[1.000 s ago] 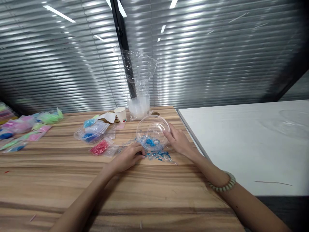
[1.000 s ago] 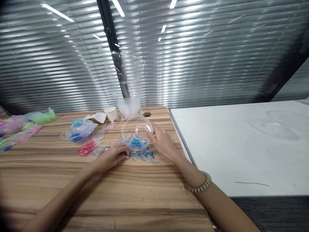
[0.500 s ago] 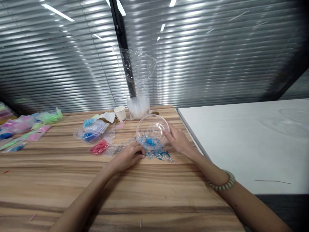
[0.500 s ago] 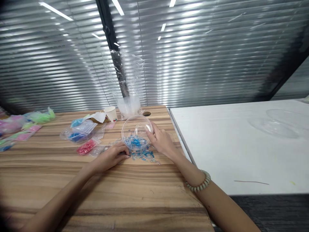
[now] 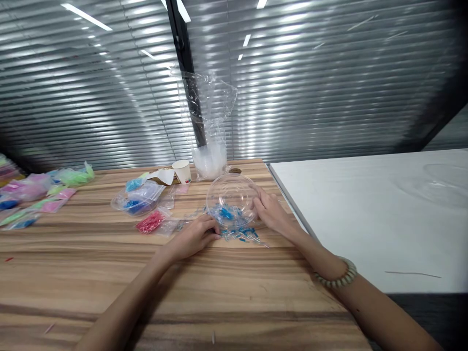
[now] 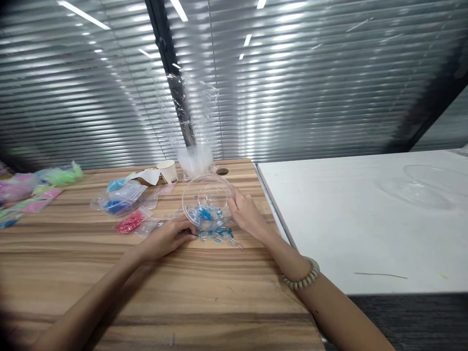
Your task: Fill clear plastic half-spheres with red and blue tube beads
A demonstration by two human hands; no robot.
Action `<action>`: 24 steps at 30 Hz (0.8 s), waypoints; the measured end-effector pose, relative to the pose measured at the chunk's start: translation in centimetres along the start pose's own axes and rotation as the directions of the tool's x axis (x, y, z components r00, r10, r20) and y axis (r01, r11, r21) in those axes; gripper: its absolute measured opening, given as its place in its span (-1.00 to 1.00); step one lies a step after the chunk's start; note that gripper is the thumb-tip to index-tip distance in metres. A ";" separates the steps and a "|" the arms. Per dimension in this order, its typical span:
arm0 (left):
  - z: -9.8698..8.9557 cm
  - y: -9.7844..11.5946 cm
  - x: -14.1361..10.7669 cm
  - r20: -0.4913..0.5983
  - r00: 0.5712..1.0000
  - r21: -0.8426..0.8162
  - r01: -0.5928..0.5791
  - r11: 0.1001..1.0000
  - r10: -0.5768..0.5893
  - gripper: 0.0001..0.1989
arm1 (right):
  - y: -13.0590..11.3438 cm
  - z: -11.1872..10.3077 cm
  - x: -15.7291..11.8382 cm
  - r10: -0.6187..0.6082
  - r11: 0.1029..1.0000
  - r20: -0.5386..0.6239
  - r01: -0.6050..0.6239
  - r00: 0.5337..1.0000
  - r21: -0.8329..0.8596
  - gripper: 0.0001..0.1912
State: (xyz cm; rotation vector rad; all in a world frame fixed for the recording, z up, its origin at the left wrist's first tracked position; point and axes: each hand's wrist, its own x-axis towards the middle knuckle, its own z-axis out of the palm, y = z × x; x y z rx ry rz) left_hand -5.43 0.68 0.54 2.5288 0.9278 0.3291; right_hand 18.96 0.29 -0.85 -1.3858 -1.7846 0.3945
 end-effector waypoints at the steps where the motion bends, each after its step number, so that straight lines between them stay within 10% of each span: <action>1: 0.0 0.0 0.0 -0.005 1.000 -0.004 0.007 1.000 -0.007 -0.90 | 0.0 0.0 0.0 -0.009 1.000 -0.004 0.009 1.000 0.010 -0.49; 24: -2.3 -1.4 -0.6 0.062 0.998 -0.017 0.003 1.000 -0.002 -0.89 | 0.1 -0.2 0.2 0.069 0.997 -0.119 -0.074 0.991 -0.035 -0.51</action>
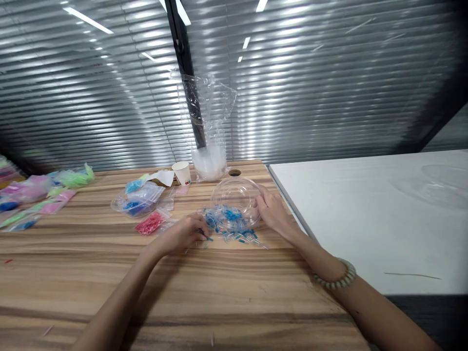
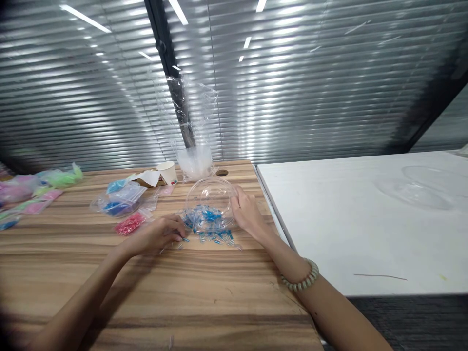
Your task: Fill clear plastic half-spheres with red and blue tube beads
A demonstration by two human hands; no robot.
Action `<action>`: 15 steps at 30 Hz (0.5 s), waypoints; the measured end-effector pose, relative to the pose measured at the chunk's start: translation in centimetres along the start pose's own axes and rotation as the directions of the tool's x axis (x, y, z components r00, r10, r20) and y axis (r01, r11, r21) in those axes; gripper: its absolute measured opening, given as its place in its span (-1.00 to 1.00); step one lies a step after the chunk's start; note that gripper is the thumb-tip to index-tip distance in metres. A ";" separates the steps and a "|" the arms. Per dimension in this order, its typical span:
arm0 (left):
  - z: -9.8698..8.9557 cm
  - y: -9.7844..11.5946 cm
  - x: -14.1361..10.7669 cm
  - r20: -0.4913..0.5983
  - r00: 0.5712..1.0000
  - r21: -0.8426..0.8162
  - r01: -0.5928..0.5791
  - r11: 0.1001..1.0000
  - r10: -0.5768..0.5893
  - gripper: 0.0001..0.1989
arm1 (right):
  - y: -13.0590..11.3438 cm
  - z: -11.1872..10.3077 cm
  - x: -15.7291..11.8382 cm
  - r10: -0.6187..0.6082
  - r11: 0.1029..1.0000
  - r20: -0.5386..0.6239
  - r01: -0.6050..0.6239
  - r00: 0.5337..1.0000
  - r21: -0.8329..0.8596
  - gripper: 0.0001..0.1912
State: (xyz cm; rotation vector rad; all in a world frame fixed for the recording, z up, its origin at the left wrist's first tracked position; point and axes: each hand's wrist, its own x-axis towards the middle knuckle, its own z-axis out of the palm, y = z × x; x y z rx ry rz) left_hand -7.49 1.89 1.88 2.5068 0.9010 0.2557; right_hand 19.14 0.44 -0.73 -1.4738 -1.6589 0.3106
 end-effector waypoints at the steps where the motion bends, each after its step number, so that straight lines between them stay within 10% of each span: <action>1: -0.1 0.0 0.0 -0.006 1.000 0.000 -0.001 1.000 0.001 -0.88 | -0.1 -0.1 0.0 0.006 1.000 -0.008 -0.006 1.000 -0.007 -0.50; 15: 0.9 -0.1 0.3 -0.033 0.998 -0.005 0.053 0.999 -0.053 -0.89 | -0.3 -0.2 0.1 0.008 1.000 -0.069 -0.009 0.998 -0.003 -0.47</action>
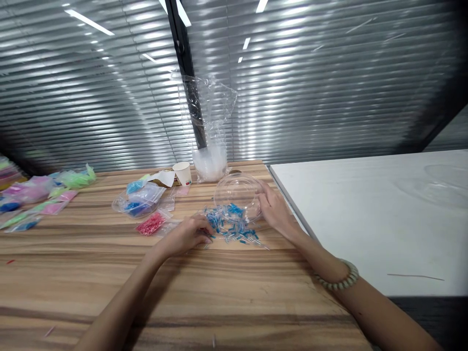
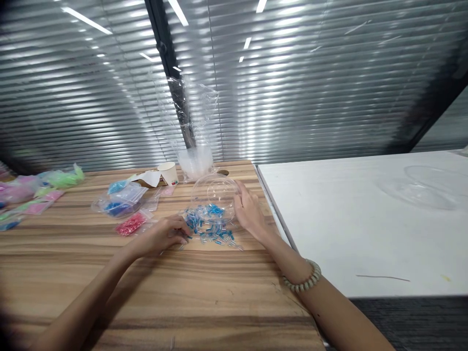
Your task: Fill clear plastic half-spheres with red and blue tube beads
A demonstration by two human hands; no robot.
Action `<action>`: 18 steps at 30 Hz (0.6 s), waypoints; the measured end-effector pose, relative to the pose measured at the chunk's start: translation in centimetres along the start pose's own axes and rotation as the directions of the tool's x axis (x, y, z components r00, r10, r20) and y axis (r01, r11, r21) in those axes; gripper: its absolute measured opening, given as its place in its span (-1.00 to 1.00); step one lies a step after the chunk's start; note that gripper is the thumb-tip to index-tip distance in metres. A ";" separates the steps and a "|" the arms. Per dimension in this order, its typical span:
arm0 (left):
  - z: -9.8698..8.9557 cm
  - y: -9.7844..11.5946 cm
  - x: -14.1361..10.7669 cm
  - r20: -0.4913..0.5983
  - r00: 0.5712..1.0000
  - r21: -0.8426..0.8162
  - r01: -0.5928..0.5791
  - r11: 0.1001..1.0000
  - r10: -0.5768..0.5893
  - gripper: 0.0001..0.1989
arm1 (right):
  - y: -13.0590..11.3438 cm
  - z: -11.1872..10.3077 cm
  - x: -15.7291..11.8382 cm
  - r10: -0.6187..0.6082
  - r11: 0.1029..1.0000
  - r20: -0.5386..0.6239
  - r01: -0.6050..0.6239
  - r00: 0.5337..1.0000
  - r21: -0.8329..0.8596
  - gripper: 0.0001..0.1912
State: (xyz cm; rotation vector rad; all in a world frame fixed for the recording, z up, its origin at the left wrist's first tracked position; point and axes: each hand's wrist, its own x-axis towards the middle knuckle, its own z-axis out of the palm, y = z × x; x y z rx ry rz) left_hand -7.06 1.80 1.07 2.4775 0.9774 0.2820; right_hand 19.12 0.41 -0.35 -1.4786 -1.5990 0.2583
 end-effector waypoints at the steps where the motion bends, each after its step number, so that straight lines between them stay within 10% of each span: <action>1: 0.2 -0.1 0.1 -0.008 1.000 0.004 -0.003 1.000 0.003 -0.90 | 0.0 0.0 0.0 0.002 1.000 0.000 -0.002 1.000 0.000 -0.46; 18: -1.5 0.1 -0.4 0.012 0.995 0.015 0.098 0.995 -0.098 -0.90 | 0.7 0.1 0.2 0.012 0.997 -0.104 -0.004 0.995 0.078 -0.47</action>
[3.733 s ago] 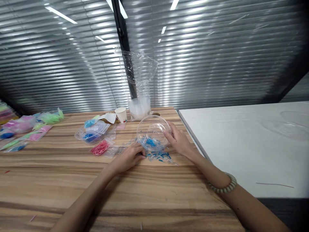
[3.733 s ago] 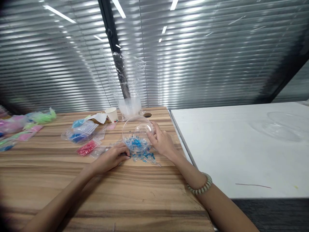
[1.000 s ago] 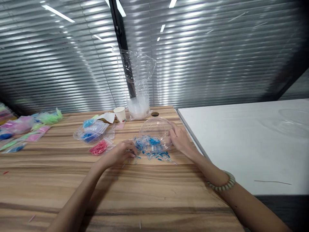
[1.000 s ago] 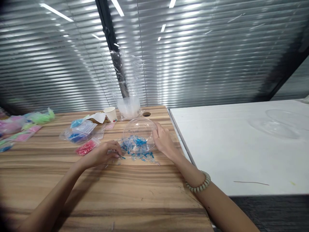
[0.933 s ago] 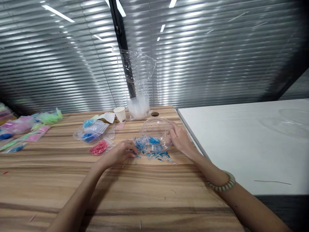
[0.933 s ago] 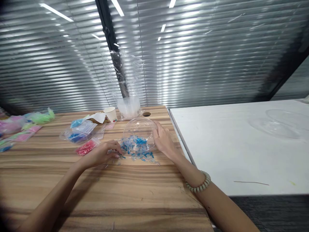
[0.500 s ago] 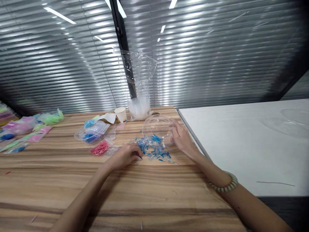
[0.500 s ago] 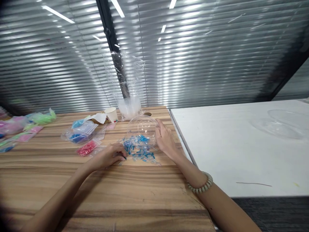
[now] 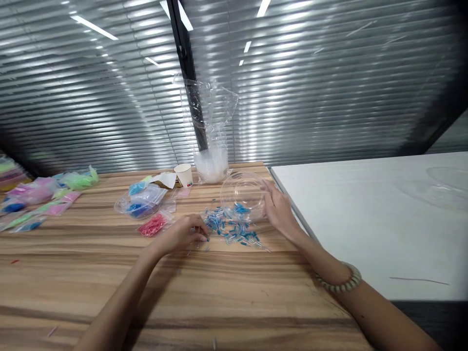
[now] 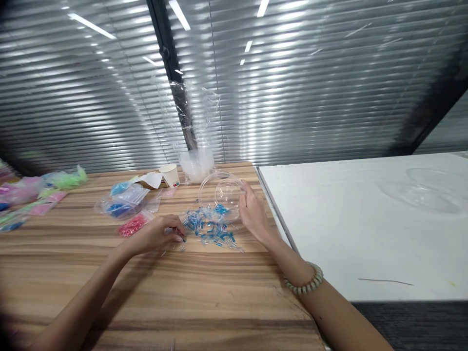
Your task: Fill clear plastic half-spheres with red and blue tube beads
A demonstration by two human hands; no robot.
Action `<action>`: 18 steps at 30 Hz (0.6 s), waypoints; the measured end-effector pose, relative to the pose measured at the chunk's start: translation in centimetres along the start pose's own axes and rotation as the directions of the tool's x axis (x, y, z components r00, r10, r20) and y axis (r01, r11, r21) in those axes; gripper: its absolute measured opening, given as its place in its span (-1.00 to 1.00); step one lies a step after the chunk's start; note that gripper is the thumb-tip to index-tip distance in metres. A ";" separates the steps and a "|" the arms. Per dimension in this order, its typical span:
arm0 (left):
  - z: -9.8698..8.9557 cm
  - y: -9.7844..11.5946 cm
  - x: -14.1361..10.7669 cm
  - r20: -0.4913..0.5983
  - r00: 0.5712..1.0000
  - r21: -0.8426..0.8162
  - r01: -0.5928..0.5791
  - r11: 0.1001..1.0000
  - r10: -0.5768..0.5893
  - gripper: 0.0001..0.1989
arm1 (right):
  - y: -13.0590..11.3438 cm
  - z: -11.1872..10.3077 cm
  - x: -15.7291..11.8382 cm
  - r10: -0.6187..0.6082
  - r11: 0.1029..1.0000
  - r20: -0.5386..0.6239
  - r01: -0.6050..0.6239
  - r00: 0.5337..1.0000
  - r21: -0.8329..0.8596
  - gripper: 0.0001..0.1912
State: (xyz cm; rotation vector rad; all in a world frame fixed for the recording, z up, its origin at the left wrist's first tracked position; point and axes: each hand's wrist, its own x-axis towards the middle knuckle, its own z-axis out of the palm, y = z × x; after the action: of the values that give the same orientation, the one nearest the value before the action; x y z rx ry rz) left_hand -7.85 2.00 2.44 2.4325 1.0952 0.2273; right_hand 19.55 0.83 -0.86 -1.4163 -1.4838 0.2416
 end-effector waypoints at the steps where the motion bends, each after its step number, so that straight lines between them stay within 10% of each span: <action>1: 0.1 0.1 0.0 0.014 1.000 -0.007 0.000 1.000 0.000 -0.87 | 0.0 0.0 0.0 -0.010 1.000 0.000 0.010 1.000 -0.007 -0.48; 18: 0.5 0.3 0.1 0.026 1.000 -0.012 0.011 1.000 -0.011 -0.87 | -0.2 0.0 0.1 -0.033 0.999 0.028 0.034 0.999 -0.034 -0.54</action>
State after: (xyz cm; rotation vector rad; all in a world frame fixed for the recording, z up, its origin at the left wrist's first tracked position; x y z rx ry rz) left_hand -7.43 1.69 2.15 2.4114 1.0921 0.1977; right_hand 19.41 0.81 -0.66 -1.4194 -1.5390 0.2166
